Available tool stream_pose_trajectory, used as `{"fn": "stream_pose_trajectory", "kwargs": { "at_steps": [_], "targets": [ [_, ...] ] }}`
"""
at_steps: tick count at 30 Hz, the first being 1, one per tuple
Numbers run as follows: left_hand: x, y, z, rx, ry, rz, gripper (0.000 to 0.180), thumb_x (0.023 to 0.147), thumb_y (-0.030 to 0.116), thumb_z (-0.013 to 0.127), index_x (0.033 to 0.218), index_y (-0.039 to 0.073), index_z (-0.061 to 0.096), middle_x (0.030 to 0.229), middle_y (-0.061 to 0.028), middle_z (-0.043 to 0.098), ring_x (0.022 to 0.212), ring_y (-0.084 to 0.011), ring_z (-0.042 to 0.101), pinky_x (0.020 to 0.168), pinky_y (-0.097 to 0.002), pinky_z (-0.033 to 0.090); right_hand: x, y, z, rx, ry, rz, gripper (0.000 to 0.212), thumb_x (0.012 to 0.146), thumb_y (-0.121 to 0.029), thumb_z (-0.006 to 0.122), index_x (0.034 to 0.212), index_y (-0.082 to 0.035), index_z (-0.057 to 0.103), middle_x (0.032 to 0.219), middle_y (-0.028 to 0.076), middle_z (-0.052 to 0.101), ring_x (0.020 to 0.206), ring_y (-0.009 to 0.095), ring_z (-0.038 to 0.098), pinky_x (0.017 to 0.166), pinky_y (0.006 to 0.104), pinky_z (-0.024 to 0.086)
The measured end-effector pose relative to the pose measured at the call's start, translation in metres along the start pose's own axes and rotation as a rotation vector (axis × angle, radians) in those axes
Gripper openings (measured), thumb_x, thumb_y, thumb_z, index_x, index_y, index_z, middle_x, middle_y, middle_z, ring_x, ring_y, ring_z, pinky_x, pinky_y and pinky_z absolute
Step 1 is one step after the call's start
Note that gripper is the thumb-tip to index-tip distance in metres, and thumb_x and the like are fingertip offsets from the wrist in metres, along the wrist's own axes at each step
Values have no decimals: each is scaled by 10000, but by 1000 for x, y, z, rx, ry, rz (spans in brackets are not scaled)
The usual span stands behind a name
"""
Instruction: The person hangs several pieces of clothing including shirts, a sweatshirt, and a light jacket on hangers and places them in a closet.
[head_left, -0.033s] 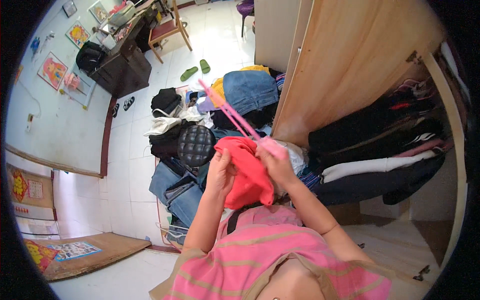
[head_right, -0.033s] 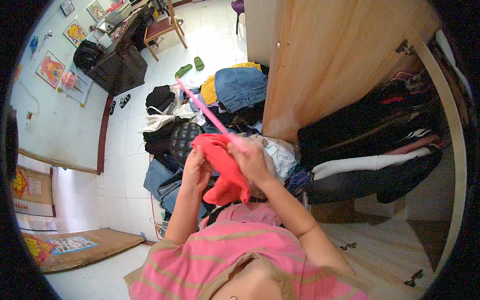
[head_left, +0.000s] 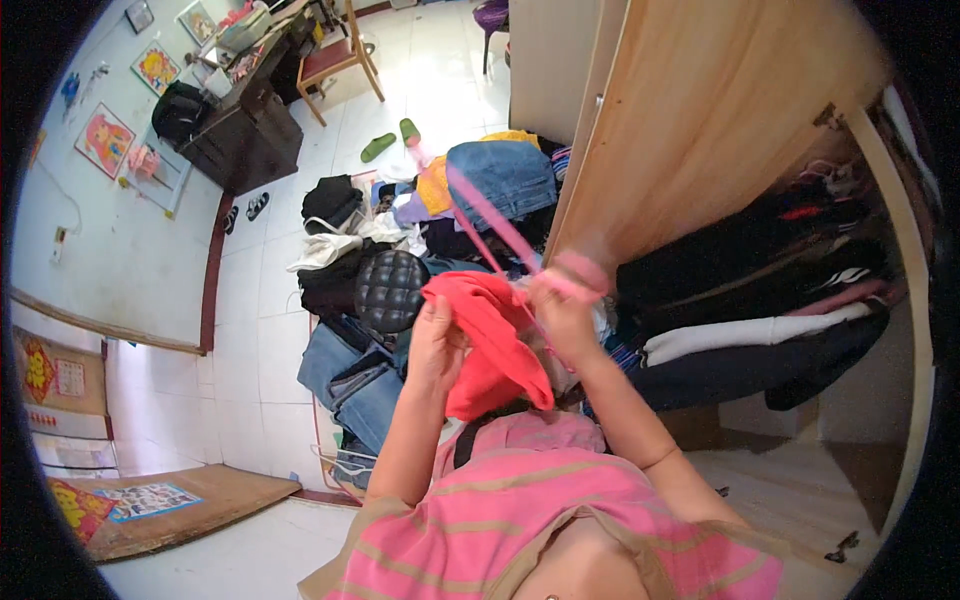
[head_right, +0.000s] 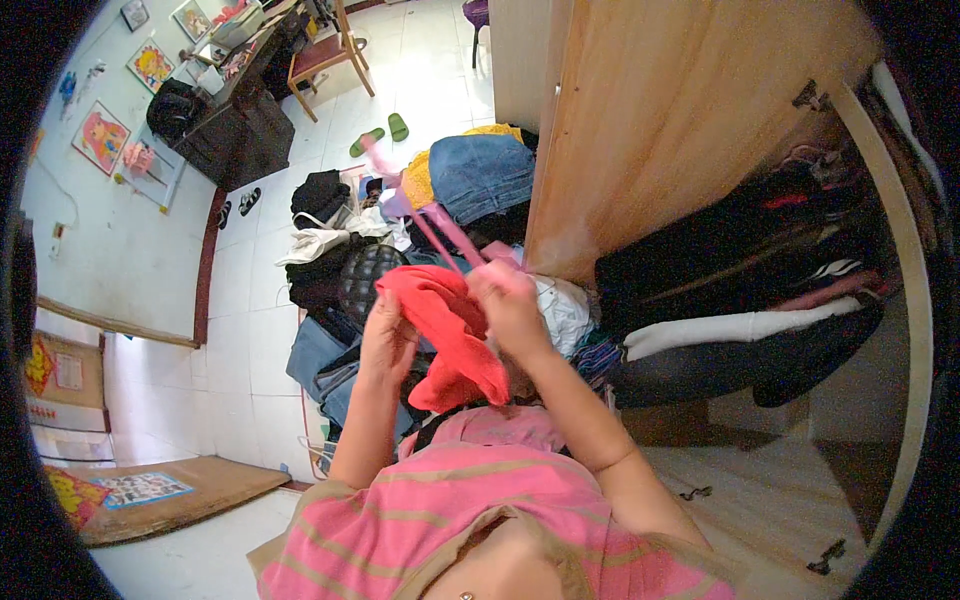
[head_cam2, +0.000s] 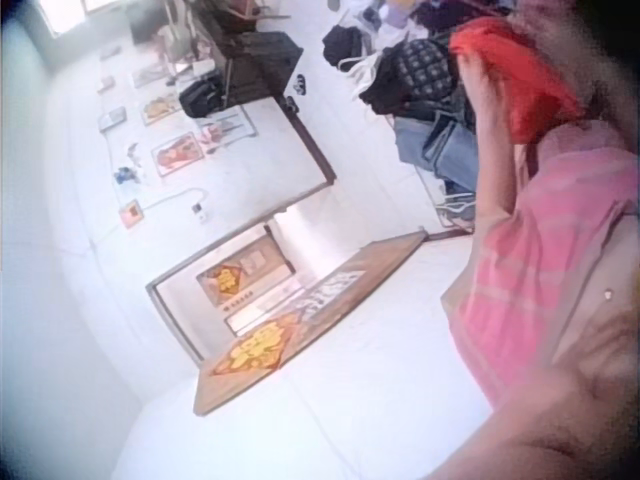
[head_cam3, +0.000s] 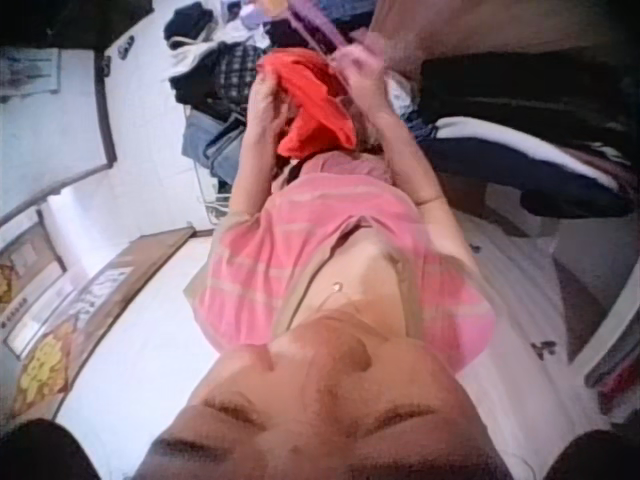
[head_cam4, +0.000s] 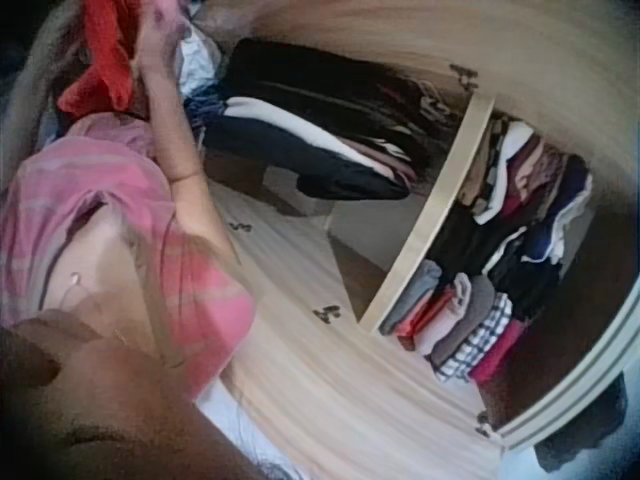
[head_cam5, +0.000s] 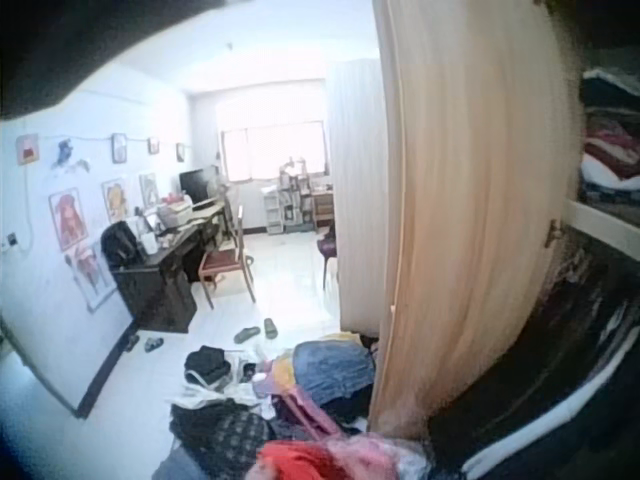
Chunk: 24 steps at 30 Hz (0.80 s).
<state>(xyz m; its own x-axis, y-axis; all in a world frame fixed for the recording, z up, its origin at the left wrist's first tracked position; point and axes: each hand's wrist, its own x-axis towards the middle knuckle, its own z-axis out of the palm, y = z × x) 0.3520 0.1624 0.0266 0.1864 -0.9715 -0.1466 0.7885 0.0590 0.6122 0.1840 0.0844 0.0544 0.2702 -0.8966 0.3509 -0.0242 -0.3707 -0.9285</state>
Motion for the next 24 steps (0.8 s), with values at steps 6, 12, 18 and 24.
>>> {"fn": "stream_pose_trajectory", "kwargs": {
  "at_steps": [6, 12, 18, 24],
  "targets": [
    [-5, 4, -16, 162, 120, 186, 287, 924, 175, 546, 1180, 56, 498, 1151, -71, 585, 1012, -187, 588, 887, -342, 479, 38, -39, -34, 173, -119, 165, 100, 899, -65, 529, 822, -19, 573, 696, -32, 517, 601, 45, 443, 522, 202, 358],
    [-4, 0, 24, 63, 73, 143, 118, 925, 133, 545, 1019, 71, 514, 1036, -48, 609, 939, -125, 588, 822, -288, 488, -16, -5, 22, -242, -307, 100, 418, 722, -186, 744, 1093, -55, 600, 937, 77, 638, 906, 167, 606, 817, 307, 467],
    [4, 30, 12, 473, 203, 329, 164, 940, 134, 508, 792, 99, 445, 694, 56, 453, 629, -37, 426, 593, -182, 370, -1, 43, 8, -59, -230, 281, 208, 762, -121, 660, 940, -14, 639, 801, 113, 647, 767, 206, 631, 707, 306, 491],
    [-4, 33, 0, 1260, -215, -165, 347, 842, 226, 657, 1086, -6, 572, 858, -12, 623, 823, -104, 564, 764, -247, 450, 31, 40, -22, -236, -177, 220, 132, 766, -59, 624, 884, -1, 639, 713, 94, 624, 679, 147, 595, 648, 290, 477]
  ]
}}
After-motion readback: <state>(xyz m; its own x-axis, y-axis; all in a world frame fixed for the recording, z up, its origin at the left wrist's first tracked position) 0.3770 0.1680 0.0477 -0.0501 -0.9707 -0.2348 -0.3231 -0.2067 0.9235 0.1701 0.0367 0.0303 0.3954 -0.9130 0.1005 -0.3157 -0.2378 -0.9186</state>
